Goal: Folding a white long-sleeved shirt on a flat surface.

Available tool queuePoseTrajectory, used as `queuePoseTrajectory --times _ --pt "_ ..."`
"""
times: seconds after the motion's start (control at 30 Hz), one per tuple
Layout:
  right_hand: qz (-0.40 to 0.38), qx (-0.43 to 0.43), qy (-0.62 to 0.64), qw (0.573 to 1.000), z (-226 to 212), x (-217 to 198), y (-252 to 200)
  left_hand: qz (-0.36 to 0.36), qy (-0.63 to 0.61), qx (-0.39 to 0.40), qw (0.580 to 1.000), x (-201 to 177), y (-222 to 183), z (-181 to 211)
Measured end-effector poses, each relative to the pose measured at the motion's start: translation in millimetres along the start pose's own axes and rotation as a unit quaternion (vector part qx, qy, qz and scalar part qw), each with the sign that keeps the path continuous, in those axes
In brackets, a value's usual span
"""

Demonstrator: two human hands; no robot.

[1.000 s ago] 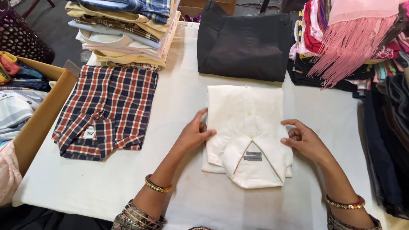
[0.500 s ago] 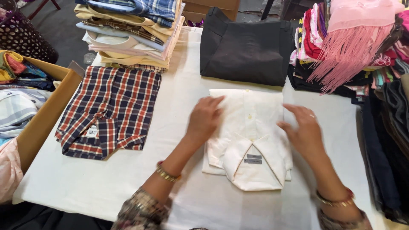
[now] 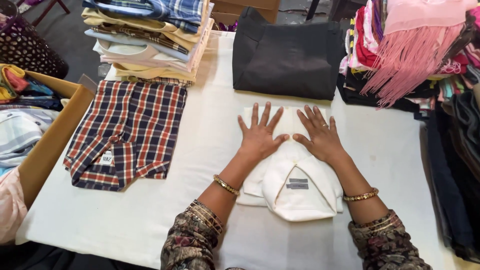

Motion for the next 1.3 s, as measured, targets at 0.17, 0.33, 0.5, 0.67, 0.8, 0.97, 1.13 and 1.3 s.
queuePoseTrajectory --times 0.17,0.33,0.5,0.67,0.8,0.97,1.13,1.3 --pt "0.02 -0.001 0.008 1.0 14 5 -16 -0.003 -0.007 -0.011 1.0 7 -19 -17" --pt "0.024 -0.021 -0.03 0.999 11 2 -64 0.006 0.005 0.071 0.997 9 -62 -15" --pt "0.041 -0.044 -0.024 0.998 -8 -9 -124 -0.036 -0.003 0.104 0.994 0 -112 -4" --pt "0.032 -0.062 0.024 0.997 -13 -12 -172 -0.048 -0.021 0.154 0.987 -9 -160 2" --pt "0.011 -0.102 0.08 0.992 -19 -28 -192 -0.087 -0.036 0.174 0.98 -21 -177 2" --pt "-0.006 -0.082 0.117 0.99 -33 -49 -196 0.018 0.018 0.206 0.978 -14 -181 4" --pt "0.037 -0.086 0.121 0.988 -32 -49 -199 0.107 0.046 0.217 0.969 -22 -182 7" --pt "0.046 -0.082 0.137 0.986 -24 -52 -197 0.089 0.031 0.212 0.973 -25 -180 7"
Point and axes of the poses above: each hand's wrist, its own y-axis towards the middle knuckle, its own x-axis out of the palm, z = x × y, the point moved 10 cm from there along y, towards the middle knuckle, and after that the axes turned 4 degrees about y, right-handed, at the moved point
